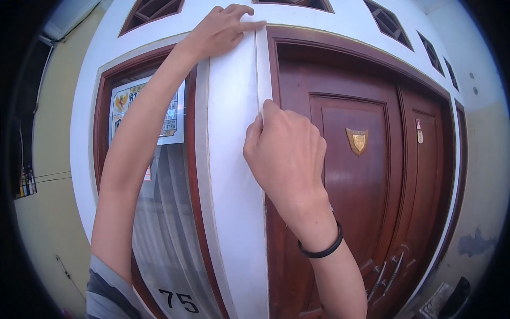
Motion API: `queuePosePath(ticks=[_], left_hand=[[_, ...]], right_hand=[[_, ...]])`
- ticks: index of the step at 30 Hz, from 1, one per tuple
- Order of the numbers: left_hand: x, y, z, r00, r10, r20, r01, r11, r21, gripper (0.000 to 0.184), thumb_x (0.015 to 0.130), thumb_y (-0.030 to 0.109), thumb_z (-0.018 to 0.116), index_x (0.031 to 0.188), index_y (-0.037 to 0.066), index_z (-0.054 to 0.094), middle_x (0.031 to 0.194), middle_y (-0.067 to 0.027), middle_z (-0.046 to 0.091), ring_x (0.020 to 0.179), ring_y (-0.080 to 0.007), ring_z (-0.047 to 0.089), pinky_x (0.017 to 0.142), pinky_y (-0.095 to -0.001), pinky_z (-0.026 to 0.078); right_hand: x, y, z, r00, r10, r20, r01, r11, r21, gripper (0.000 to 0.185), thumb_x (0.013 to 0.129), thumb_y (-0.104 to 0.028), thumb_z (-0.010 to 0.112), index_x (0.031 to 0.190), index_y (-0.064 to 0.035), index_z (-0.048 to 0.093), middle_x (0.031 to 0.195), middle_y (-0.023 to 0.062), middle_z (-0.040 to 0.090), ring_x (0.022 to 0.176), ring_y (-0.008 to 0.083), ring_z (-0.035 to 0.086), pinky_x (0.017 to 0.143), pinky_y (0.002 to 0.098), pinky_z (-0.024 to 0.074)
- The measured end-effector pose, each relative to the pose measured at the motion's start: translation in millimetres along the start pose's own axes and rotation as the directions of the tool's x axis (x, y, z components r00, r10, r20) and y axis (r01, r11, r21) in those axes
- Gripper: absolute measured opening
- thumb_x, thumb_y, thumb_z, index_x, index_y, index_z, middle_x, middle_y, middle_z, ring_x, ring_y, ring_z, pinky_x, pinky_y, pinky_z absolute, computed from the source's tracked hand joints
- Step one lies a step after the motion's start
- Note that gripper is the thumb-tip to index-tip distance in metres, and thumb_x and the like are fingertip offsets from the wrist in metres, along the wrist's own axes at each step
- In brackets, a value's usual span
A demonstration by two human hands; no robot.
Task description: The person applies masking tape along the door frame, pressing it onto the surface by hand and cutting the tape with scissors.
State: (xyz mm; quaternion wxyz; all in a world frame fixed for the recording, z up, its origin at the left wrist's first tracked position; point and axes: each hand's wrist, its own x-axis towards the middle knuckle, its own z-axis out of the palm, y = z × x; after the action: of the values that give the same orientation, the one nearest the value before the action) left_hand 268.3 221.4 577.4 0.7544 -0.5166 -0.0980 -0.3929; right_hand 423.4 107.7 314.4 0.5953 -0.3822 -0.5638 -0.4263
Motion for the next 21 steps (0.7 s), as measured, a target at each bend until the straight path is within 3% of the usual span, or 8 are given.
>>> queuePosePath(ticks=[6, 12, 17, 21], left_hand=[[-1.6, -7.2, 7.0, 0.988, -0.115, 0.106, 0.129, 0.982, -0.136, 0.054, 0.101, 0.011, 0.056, 0.145, 0.039, 0.071, 0.157, -0.0091, 0.058, 0.147, -0.0268, 0.052, 0.118, -0.0483, 0.044], [-8.3, -1.6, 8.6, 0.993, -0.093, 0.078, 0.106, 0.978, -0.181, 0.057, 0.100, 0.011, 0.053, 0.146, 0.039, 0.070, 0.165, -0.0075, 0.052, 0.153, -0.0281, 0.047, 0.122, -0.0501, 0.041], [-10.1, -1.2, 2.8, 0.997, -0.053, 0.051, 0.062, 0.979, -0.195, 0.055, 0.101, 0.012, 0.054, 0.147, 0.040, 0.069, 0.166, -0.0065, 0.051, 0.153, -0.0267, 0.047, 0.121, -0.0500, 0.042], [-12.3, 1.1, 2.6, 0.998, -0.022, 0.061, 0.034, 0.979, -0.202, 0.054, 0.104, 0.013, 0.054, 0.147, 0.041, 0.068, 0.167, -0.0058, 0.050, 0.152, -0.0261, 0.048, 0.120, -0.0500, 0.043]], right_hand=[[1.0, -4.1, -1.7, 1.000, 0.009, 0.015, -0.009, 1.000, 0.011, 0.017, 0.097, -0.012, 0.065, 0.088, 0.0022, 0.067, 0.077, 0.0208, 0.069, 0.076, 0.0441, 0.072, 0.067, 0.0548, 0.0568], [6.3, -3.6, -3.1, 1.000, -0.015, 0.004, 0.015, 1.000, -0.023, 0.019, 0.094, -0.012, 0.064, 0.085, 0.0035, 0.070, 0.076, 0.0234, 0.070, 0.076, 0.0453, 0.072, 0.068, 0.0538, 0.0579], [22.9, -1.7, -10.2, 0.975, 0.096, 0.199, -0.080, 0.993, -0.084, 0.021, 0.087, -0.012, 0.063, 0.078, 0.0037, 0.074, 0.076, 0.0290, 0.072, 0.078, 0.0476, 0.074, 0.074, 0.0525, 0.0605], [29.2, -9.9, -15.9, 0.937, 0.136, 0.321, -0.090, 0.984, -0.153, 0.024, 0.086, -0.013, 0.062, 0.084, 0.0042, 0.078, 0.079, 0.0290, 0.073, 0.080, 0.0477, 0.074, 0.078, 0.0532, 0.0610]])
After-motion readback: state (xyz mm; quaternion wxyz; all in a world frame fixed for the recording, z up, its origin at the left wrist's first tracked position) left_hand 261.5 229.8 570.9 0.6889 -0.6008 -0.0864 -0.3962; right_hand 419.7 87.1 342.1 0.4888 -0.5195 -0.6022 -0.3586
